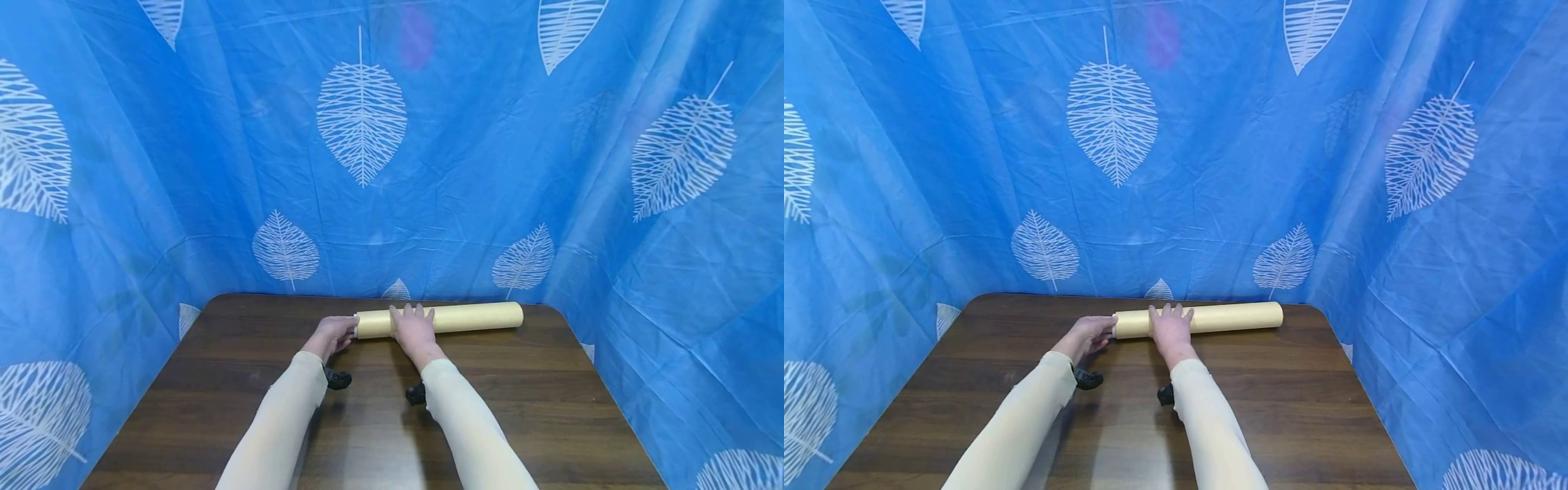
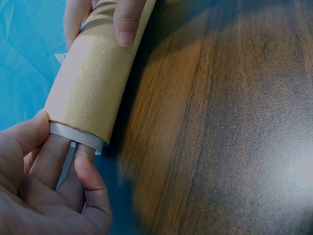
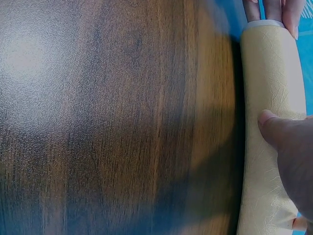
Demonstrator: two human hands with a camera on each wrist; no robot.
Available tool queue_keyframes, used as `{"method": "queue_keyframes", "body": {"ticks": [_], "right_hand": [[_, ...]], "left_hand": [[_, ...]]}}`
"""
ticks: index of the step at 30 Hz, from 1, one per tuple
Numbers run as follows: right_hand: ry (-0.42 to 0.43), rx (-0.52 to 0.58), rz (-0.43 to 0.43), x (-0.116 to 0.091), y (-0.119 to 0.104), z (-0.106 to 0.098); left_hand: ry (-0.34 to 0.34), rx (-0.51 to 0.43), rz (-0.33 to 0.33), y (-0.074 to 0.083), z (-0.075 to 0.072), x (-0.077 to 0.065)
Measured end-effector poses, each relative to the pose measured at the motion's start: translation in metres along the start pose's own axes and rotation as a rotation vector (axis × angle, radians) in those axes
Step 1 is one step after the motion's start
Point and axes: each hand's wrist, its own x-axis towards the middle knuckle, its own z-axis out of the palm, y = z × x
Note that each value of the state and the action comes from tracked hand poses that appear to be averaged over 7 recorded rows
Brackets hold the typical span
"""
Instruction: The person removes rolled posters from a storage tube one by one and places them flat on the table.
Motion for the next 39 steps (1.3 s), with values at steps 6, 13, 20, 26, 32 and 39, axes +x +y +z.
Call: {"method": "queue_keyframes", "body": {"ticks": [6, 13, 20, 26, 32, 39], "right_hand": [[0.004, -0.009, -0.001, 0.000, 0.000, -0.001], [0.002, -0.012, -0.001, 0.000, 0.000, 0.001], [0.003, -0.012, -0.001, 0.002, 0.000, 0.004], [0.005, -0.010, -0.001, 0.001, 0.001, 0.002], [0.020, -0.013, -0.005, 0.000, 0.001, 0.002], [0.023, -0.013, -0.008, -0.001, 0.001, 0.002]], "left_hand": [[0.027, 0.007, -0.023, 0.001, 0.000, 0.001], [0.078, 0.015, -0.067, 0.000, 0.000, 0.008], [0.124, 0.016, -0.106, 0.001, 0.001, 0.011], [0.136, 0.021, -0.121, 0.003, 0.002, 0.008], [0.141, 0.041, -0.117, 0.002, 0.003, 0.009], [0.134, 0.052, -0.097, -0.003, 0.003, 0.016]]}}
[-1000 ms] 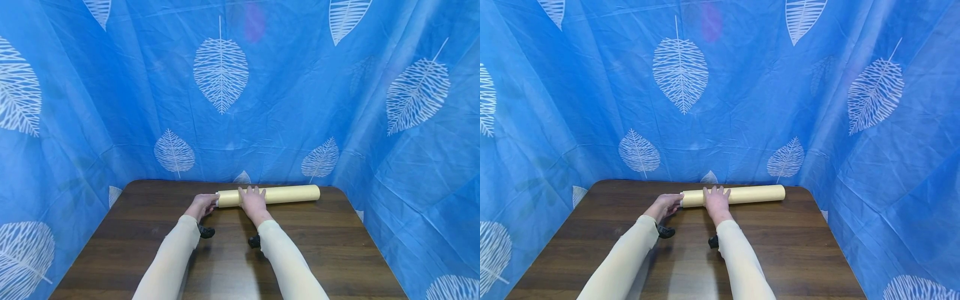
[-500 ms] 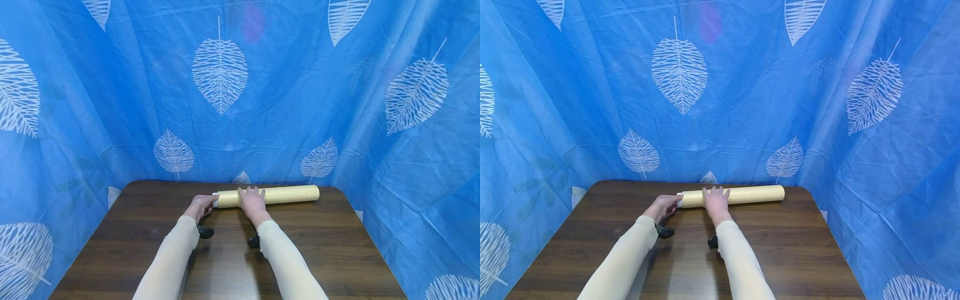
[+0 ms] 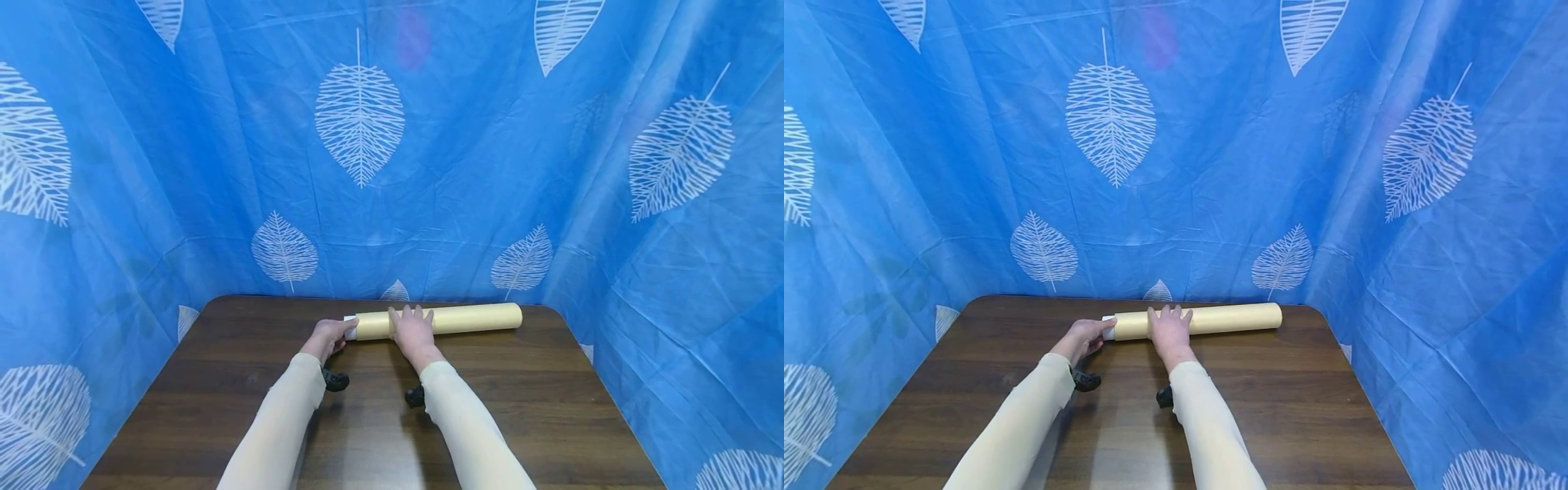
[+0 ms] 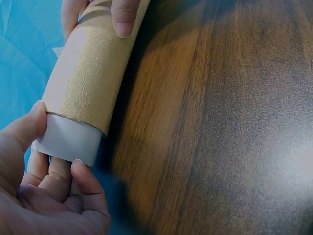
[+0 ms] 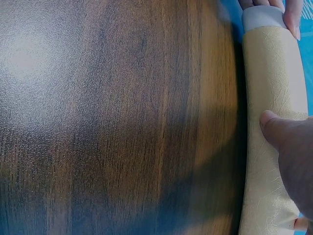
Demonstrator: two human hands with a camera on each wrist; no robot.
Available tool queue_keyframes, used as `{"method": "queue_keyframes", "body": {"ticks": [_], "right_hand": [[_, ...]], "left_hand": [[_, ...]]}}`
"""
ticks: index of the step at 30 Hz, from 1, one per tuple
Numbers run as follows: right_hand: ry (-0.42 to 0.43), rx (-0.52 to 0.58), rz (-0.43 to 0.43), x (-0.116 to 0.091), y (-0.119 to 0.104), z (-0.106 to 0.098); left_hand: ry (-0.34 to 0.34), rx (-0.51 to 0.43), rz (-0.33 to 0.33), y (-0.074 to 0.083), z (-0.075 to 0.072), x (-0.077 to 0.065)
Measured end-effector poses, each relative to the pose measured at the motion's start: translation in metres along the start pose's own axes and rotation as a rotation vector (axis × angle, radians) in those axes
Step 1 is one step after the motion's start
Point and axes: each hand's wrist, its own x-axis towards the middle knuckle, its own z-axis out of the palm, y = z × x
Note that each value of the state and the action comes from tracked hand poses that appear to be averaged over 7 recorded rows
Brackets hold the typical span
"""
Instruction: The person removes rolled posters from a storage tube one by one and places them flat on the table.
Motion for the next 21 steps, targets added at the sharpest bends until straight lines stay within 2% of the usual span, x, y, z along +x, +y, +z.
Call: {"method": "queue_keyframes", "body": {"ticks": [6, 11, 16, 21], "right_hand": [[0.005, 0.002, -0.001, -0.001, 0.000, 0.002], [-0.024, 0.012, 0.037, 0.002, -0.007, -0.001], [-0.065, 0.038, 0.037, 0.006, -0.025, -0.004], [-0.029, 0.115, -0.027, 0.008, -0.051, -0.007]], "left_hand": [[0.002, 0.000, 0.068, -0.005, 0.001, -0.005], [-0.018, 0.014, 0.126, -0.001, -0.001, -0.013], [-0.050, 0.041, 0.175, 0.000, -0.008, -0.019], [-0.057, 0.064, 0.228, -0.002, -0.018, -0.025]]}}
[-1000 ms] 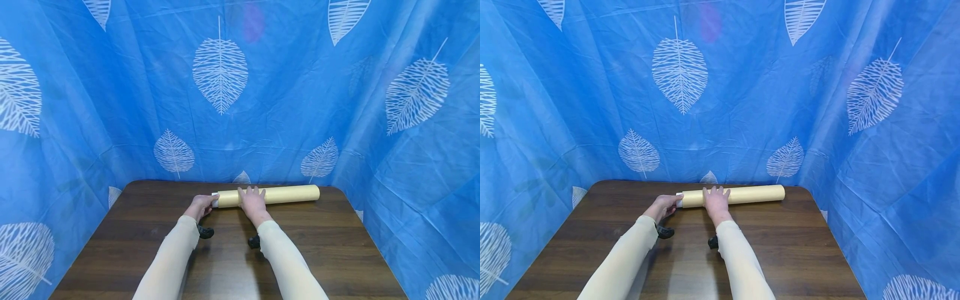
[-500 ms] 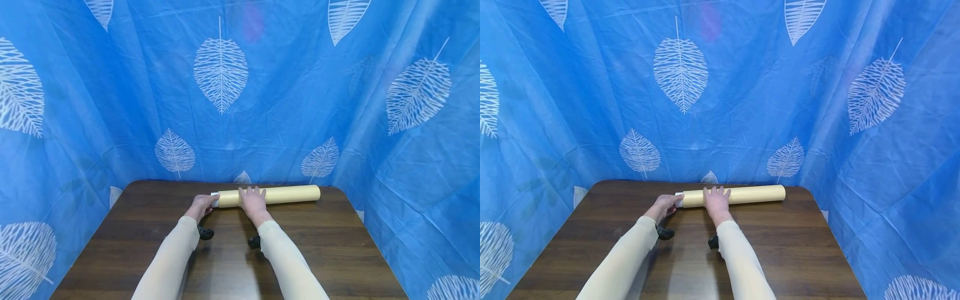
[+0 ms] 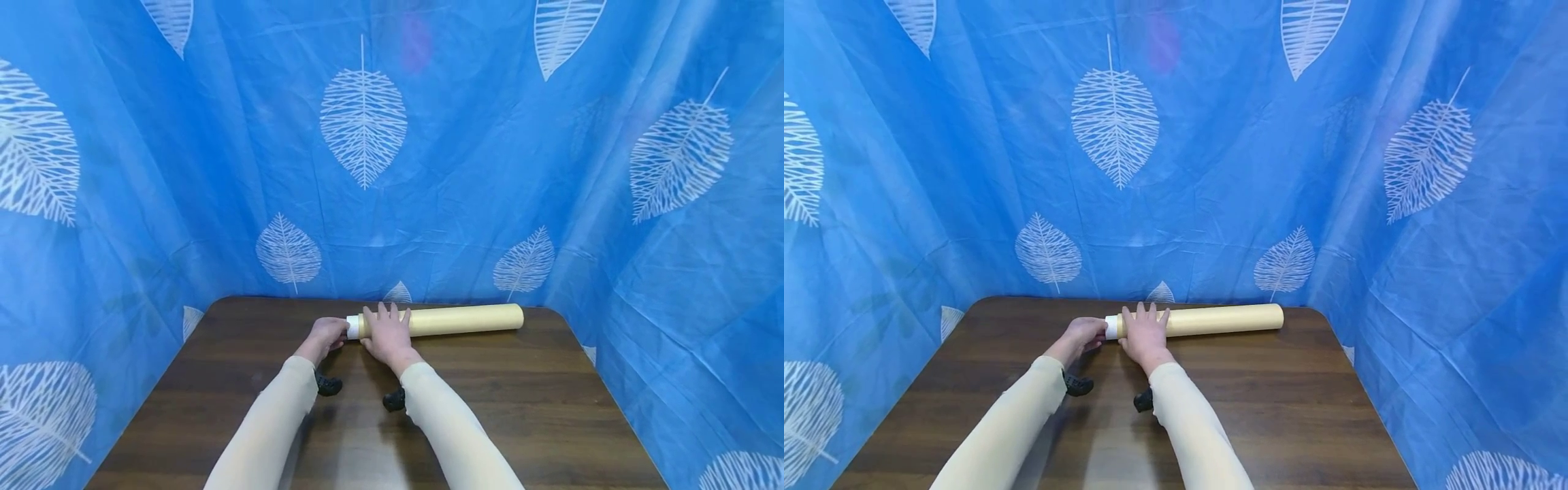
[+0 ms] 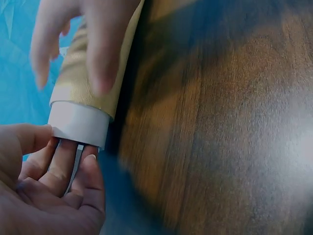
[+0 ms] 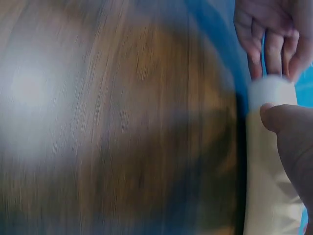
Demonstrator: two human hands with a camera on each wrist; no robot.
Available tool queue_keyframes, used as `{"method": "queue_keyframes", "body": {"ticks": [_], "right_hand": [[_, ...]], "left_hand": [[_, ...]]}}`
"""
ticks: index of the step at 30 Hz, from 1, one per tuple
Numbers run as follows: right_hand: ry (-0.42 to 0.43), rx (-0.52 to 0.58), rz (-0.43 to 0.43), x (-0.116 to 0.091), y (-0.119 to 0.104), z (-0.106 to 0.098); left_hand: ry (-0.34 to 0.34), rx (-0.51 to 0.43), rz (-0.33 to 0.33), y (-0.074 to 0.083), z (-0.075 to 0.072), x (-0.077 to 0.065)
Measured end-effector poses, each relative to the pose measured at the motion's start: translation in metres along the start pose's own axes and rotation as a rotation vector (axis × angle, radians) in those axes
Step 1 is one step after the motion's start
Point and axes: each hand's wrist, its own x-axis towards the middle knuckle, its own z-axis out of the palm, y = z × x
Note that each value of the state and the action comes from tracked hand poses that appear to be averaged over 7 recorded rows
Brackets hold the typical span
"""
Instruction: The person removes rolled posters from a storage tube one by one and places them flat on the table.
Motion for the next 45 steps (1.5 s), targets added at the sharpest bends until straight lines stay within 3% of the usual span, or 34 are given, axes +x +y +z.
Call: {"method": "queue_keyframes", "body": {"ticks": [9, 15, 21, 32, 45], "right_hand": [[0.002, -0.007, 0.028, 0.009, -0.011, 0.012], [0.004, -0.028, 0.009, 0.016, -0.008, 0.010], [0.032, -0.050, 0.001, 0.017, -0.009, 0.011], [0.066, -0.065, 0.009, 0.020, -0.008, 0.018], [0.030, -0.041, 0.010, 0.019, -0.007, 0.017]], "left_hand": [[-0.006, 0.030, 0.033, -0.007, 0.006, 0.002], [0.025, 0.021, 0.023, 0.001, 0.010, 0.002], [0.033, 0.003, 0.008, -0.002, 0.010, 0.004], [-0.018, 0.011, 0.035, -0.007, 0.005, 0.010], [0.002, 0.006, 0.022, -0.008, 0.000, 0.009]]}}
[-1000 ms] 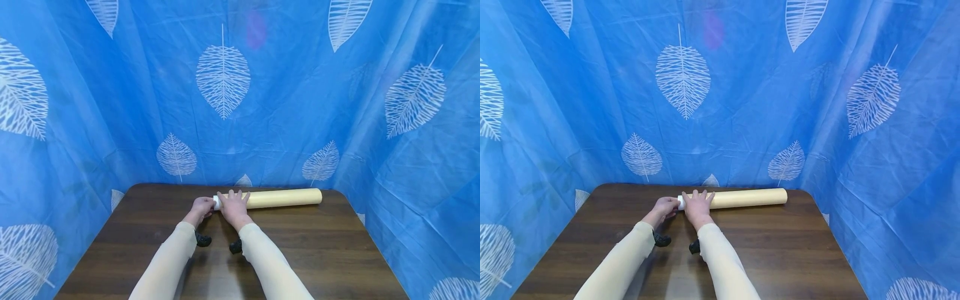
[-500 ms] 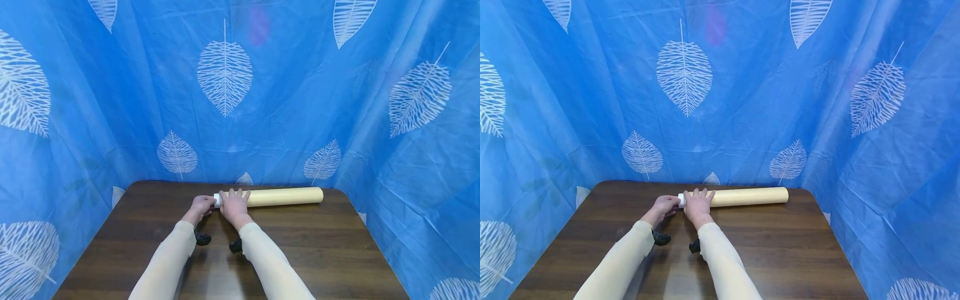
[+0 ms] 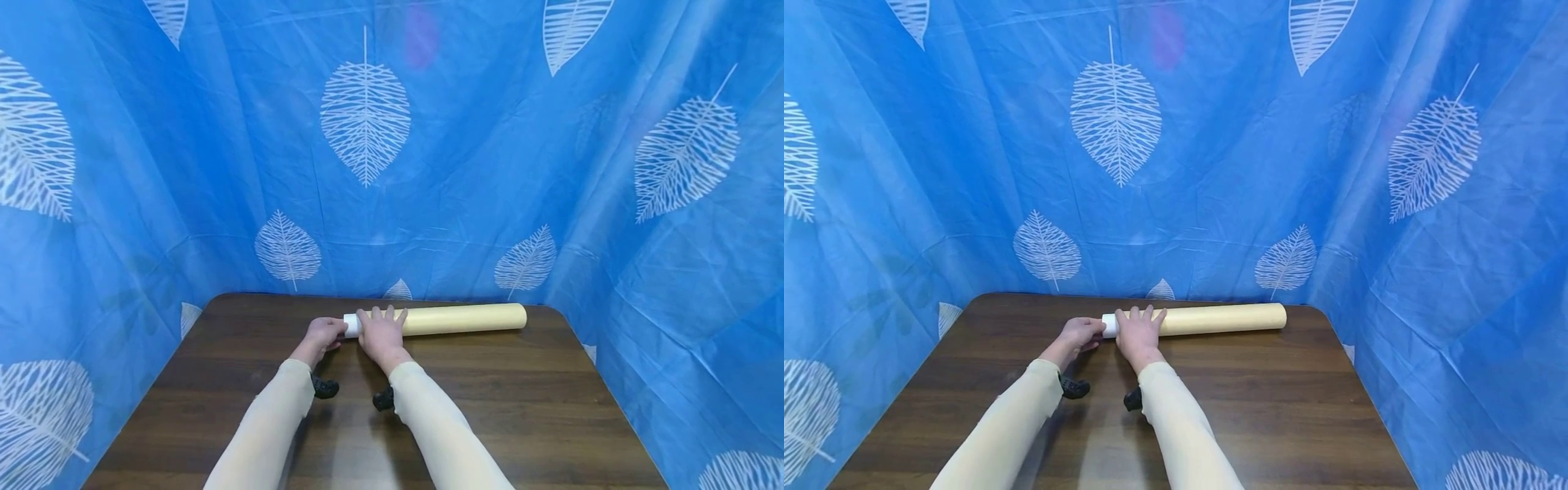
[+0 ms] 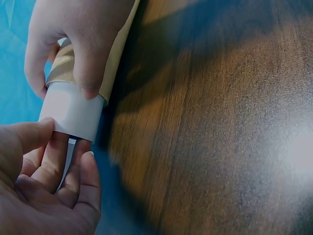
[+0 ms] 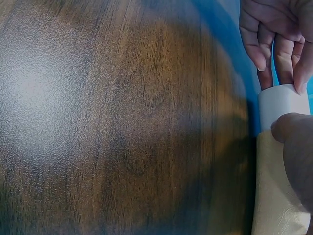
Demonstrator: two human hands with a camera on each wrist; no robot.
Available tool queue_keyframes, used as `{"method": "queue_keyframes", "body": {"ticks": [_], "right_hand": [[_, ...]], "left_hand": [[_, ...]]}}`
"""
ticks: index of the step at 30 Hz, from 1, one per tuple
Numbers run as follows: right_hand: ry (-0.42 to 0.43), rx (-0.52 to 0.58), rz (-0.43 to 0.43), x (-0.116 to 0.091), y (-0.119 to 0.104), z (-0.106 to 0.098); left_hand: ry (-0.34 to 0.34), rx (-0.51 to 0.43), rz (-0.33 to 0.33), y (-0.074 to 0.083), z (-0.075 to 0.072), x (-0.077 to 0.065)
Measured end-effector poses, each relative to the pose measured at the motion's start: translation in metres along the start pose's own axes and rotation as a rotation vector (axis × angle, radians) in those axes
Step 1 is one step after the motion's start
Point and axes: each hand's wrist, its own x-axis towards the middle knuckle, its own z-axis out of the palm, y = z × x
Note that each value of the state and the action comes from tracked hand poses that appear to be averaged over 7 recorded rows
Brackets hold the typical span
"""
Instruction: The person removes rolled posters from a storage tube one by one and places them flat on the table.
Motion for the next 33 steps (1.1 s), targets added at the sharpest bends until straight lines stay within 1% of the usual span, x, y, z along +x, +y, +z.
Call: {"method": "queue_keyframes", "body": {"ticks": [13, 21, 27, 33], "right_hand": [[0.019, -0.016, -0.001, -0.0030, 0.0003, 0.0006], [0.025, -0.008, -0.005, -0.0034, 0.0014, 0.0017], [0.052, -0.015, -0.013, -0.0026, 0.0018, 0.0033], [0.051, 0.002, -0.007, -0.0011, 0.0028, 0.0062]], "left_hand": [[0.008, 0.007, 0.000, -0.0009, -0.0019, -0.0038], [0.009, 0.012, -0.028, -0.0051, -0.0036, 0.0001], [0.008, 0.014, -0.019, -0.0064, -0.0054, 0.0012], [0.013, 0.012, -0.012, -0.0067, -0.0057, 0.0016]]}}
